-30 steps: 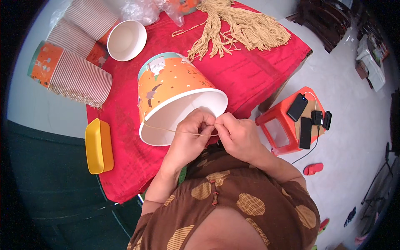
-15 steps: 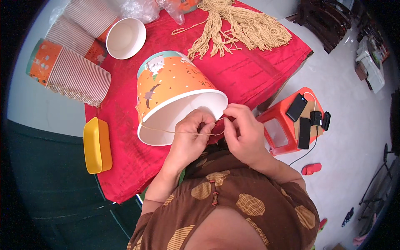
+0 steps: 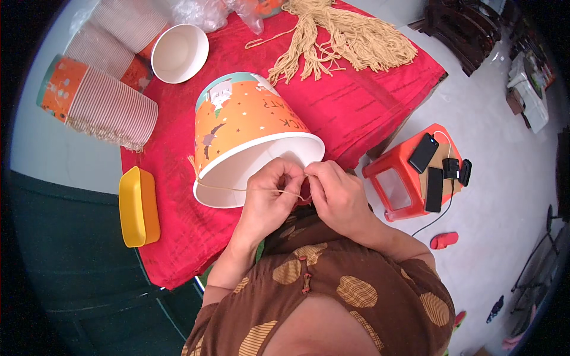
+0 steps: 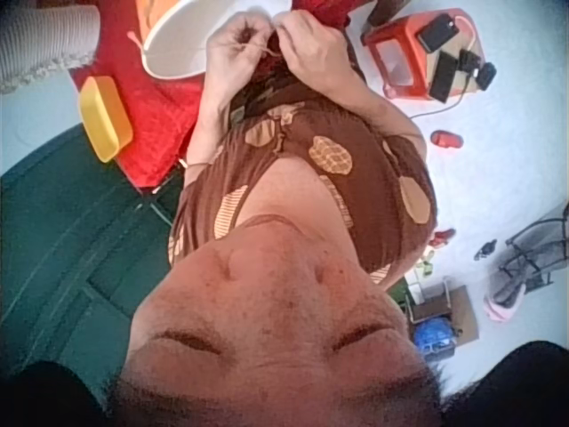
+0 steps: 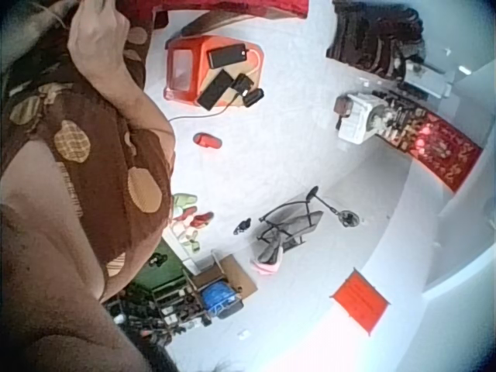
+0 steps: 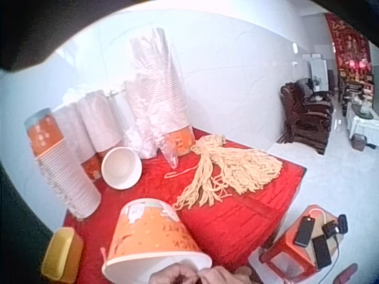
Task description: Threading pre-cut strings through holes in paper buckets to create handles.
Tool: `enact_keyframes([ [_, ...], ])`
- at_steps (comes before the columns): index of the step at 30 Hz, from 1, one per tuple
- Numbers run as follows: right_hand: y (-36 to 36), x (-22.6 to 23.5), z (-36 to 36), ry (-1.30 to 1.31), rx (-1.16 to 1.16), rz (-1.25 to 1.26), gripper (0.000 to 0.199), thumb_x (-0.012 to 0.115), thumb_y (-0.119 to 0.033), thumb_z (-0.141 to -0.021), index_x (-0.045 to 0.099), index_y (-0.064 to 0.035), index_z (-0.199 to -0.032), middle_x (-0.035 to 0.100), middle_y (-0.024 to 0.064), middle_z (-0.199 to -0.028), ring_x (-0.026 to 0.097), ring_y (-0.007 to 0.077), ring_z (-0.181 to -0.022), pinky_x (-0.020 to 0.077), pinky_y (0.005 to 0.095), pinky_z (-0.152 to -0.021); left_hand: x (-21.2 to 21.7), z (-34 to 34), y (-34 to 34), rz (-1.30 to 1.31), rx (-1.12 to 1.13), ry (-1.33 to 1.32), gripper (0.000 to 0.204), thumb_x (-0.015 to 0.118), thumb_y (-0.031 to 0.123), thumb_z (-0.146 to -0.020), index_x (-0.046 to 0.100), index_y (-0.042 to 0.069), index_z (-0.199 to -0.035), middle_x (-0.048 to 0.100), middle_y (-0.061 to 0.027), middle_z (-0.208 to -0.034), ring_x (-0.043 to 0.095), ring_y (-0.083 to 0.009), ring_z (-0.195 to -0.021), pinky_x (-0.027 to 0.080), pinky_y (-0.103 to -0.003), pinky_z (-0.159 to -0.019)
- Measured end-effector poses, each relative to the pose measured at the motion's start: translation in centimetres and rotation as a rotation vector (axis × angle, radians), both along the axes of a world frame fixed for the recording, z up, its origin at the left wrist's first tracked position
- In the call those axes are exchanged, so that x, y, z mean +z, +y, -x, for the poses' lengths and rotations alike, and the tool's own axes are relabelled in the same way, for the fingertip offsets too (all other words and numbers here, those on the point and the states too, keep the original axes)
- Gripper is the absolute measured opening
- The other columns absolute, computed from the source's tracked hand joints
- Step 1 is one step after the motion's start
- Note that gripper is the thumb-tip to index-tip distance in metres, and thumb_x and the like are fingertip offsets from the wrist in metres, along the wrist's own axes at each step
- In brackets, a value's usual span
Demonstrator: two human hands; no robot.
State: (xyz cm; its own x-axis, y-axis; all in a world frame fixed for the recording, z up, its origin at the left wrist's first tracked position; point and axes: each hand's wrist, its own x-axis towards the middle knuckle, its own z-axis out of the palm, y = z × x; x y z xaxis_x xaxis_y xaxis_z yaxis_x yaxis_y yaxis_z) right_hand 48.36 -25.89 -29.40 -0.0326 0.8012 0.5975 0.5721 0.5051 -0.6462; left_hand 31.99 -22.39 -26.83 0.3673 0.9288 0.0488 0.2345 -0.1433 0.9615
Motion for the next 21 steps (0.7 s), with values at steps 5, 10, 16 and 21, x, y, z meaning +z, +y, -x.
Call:
enact_keyframes([
  [5, -0.06, -0.17, 0.09, 0.015, 0.006, -0.031, 0.022, 0.064, 0.001, -0.083, 0.055, -0.0019, -0.103, 0.061, 0.016, -0.081, 0.065, 0.0354, -0.067, 0.0531, 0.0429, -0.056, 0.63, -0.3, -0.1, 0.053, 0.028, -0.079, 0.002, 0.06, -0.002, -0.095, 0.059, 0.0, -0.095, 0.06, 0.0006, -0.077, 0.056, -0.0039, -0.065, 0.046, -0.021, -0.056],
  [10, -0.17, 0.22, 0.34, 0.005, 0.024, -0.018, 0.021, 0.063, 0.008, -0.08, 0.059, -0.0012, -0.098, 0.062, 0.0139, -0.078, 0.066, 0.0305, -0.064, 0.0501, 0.0405, -0.055, 0.76, -0.18, -0.07, 0.108, 0.059, -0.112, 0.001, 0.059, 0.0, -0.096, 0.058, -0.001, -0.096, 0.06, 0.0, -0.078, 0.056, -0.0036, -0.063, 0.046, -0.02, -0.054],
  [16, 0.32, -0.22, 0.75, 0.04, 0.039, -0.041, 0.018, 0.067, -0.004, -0.085, 0.055, -0.0028, -0.098, 0.063, 0.0143, -0.074, 0.066, 0.0311, -0.062, 0.052, 0.0412, -0.053, 0.84, -0.26, -0.08, 0.093, 0.069, -0.113, 0.002, 0.059, 0.001, -0.096, 0.058, -0.001, -0.096, 0.061, -0.0007, -0.079, 0.056, -0.0043, -0.062, 0.046, -0.02, -0.054],
  [21, 0.54, 0.13, 0.92, -0.006, -0.002, -0.043, 0.015, 0.068, -0.007, -0.088, 0.054, -0.0029, -0.093, 0.062, 0.0127, -0.068, 0.065, 0.0297, -0.058, 0.0505, 0.0404, -0.05, 0.61, -0.17, -0.12, 0.115, 0.07, -0.174, 0.011, 0.052, 0.005, -0.101, 0.058, -0.002, -0.106, 0.063, -0.0035, -0.088, 0.054, -0.0059, -0.061, 0.043, -0.02, -0.051],
])
